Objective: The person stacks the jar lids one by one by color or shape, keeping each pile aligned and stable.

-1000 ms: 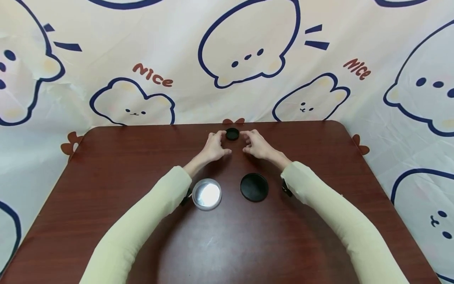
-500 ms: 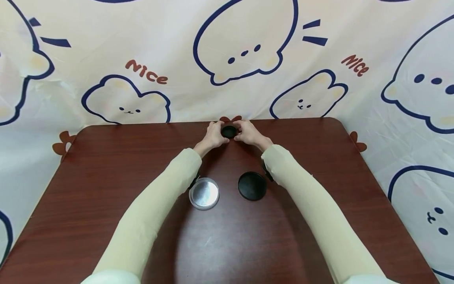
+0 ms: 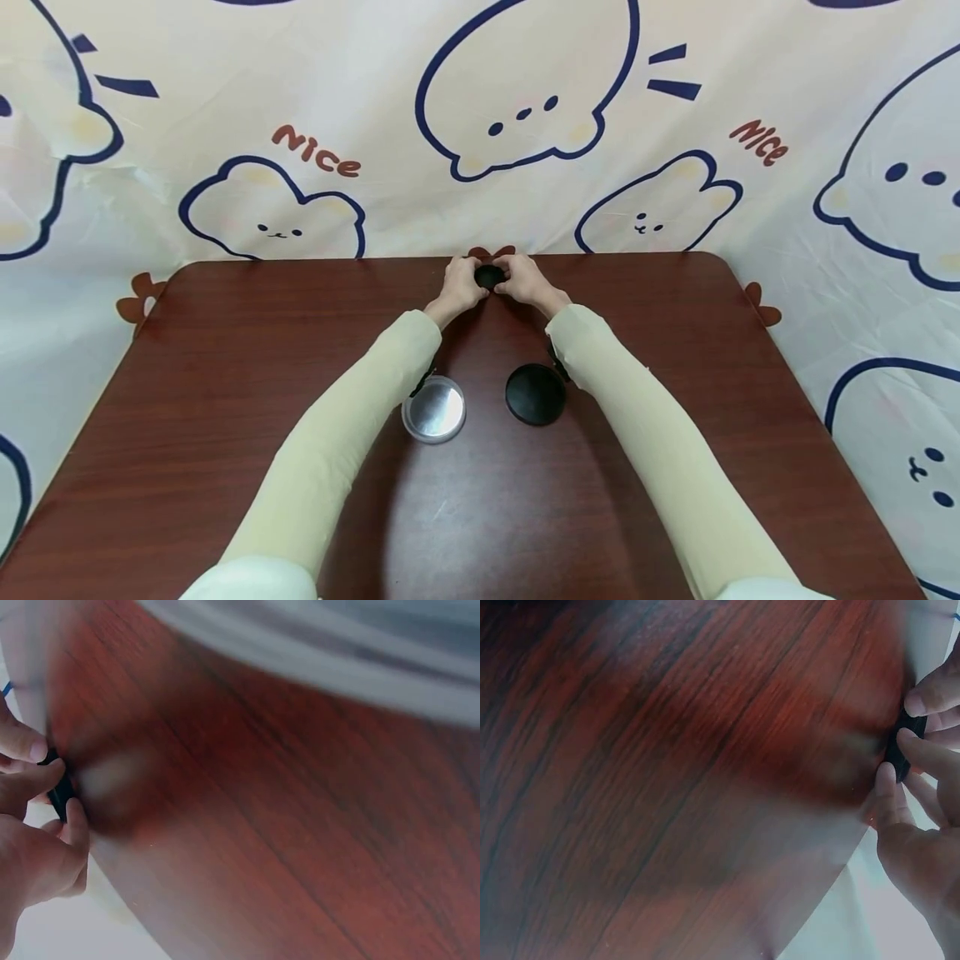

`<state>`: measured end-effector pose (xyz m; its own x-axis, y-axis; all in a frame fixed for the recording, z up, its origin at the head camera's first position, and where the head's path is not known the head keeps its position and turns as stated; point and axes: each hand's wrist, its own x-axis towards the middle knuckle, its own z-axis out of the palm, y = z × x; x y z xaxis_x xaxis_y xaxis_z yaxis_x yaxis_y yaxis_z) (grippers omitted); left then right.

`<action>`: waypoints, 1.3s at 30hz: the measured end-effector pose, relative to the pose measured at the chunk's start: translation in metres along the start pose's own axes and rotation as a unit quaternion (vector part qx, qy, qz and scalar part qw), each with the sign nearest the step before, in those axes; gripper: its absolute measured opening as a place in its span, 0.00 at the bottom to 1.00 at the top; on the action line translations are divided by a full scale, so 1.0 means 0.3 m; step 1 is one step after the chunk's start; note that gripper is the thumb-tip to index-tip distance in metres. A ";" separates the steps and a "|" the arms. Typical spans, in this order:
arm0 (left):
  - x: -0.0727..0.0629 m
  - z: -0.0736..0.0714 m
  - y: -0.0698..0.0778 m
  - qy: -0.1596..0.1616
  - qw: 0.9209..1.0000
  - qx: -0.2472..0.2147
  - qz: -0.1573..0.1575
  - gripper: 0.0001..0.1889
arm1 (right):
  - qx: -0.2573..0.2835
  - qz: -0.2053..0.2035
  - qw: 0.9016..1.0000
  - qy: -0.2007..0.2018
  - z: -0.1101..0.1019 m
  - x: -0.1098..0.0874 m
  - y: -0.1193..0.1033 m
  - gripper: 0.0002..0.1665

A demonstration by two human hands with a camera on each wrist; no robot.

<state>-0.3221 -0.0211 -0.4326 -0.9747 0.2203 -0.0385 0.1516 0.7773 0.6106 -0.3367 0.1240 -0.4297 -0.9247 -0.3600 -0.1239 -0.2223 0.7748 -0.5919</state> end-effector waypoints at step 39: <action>-0.221 -0.022 0.041 -0.008 0.994 -0.101 0.048 0.25 | 0.078 -0.019 0.997 -0.001 -0.036 -0.249 -0.029 0.29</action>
<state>-0.2565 -0.0301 -0.4173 -0.9540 0.2994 0.0163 0.2069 0.6179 0.7585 -0.2689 0.1499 -0.4067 -0.9155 -0.3895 -0.1001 -0.2068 0.6694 -0.7136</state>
